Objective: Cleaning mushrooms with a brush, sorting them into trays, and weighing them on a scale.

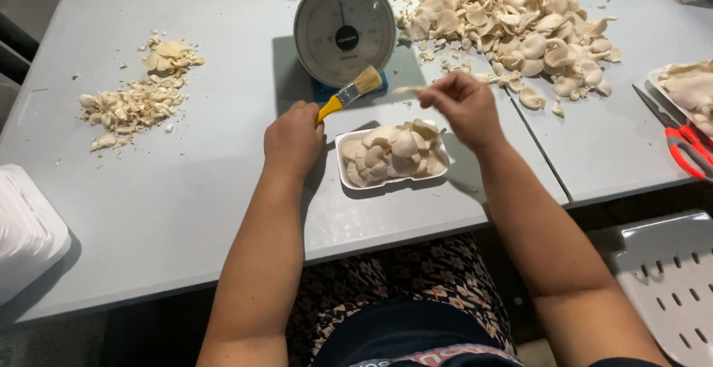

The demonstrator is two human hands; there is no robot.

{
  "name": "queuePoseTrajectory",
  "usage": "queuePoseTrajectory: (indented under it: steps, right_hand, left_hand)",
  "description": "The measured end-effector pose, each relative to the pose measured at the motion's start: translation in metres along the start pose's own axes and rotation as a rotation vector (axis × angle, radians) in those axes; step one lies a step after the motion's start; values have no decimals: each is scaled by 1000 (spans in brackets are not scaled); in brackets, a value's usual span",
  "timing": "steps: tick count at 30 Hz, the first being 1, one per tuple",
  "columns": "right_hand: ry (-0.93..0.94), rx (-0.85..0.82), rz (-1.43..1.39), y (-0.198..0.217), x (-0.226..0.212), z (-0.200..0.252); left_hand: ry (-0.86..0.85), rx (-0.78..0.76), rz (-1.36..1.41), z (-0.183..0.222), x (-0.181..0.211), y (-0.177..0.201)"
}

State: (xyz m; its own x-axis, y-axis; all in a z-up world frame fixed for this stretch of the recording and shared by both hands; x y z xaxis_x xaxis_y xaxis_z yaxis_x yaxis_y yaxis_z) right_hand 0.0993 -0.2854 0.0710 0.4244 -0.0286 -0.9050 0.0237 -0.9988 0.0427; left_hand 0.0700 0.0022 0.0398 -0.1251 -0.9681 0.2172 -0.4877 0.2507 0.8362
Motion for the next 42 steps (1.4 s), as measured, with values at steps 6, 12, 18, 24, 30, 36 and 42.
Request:
queuePoseTrajectory:
  steps: [6,12,18,24,30,36,42]
  right_hand:
    - [156,-43,450,-4,-10,25]
    - [379,-131,566,-14,-25,33]
    - [355,-187,569,-10,-15,30]
    - [292,-183,482,-6,-4,23]
    - [231,206,574,88,38,-40]
    - [449,730,865,252,77,-67]
    - [59,717,1053,241,57,-62]
  left_hand:
    - [17,-48,62,0,8,11]
    - [19,-61,68,1,11,13]
    - [37,-92,106,3,14,16]
    - [48,-123,121,0,11,9]
    - [150,-185,234,-1,-1,0]
    - [195,-278,217,-1,-5,-16]
    - [172,-291,223,1,-1,-22]
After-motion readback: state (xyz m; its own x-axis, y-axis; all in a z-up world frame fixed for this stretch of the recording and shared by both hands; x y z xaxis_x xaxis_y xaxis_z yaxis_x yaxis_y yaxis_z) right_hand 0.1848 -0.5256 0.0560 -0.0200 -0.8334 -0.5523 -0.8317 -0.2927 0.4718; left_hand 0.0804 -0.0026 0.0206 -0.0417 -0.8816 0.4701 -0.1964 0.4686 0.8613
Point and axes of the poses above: each hand's wrist, its own z-axis away from the middle knuckle, its own y-axis out of the back of the hand, x = y × z, the point moved 8 cm from there along -z, towards the middle knuckle, and after that the axes turned 7 degrees about x, right-handed, at the moved point
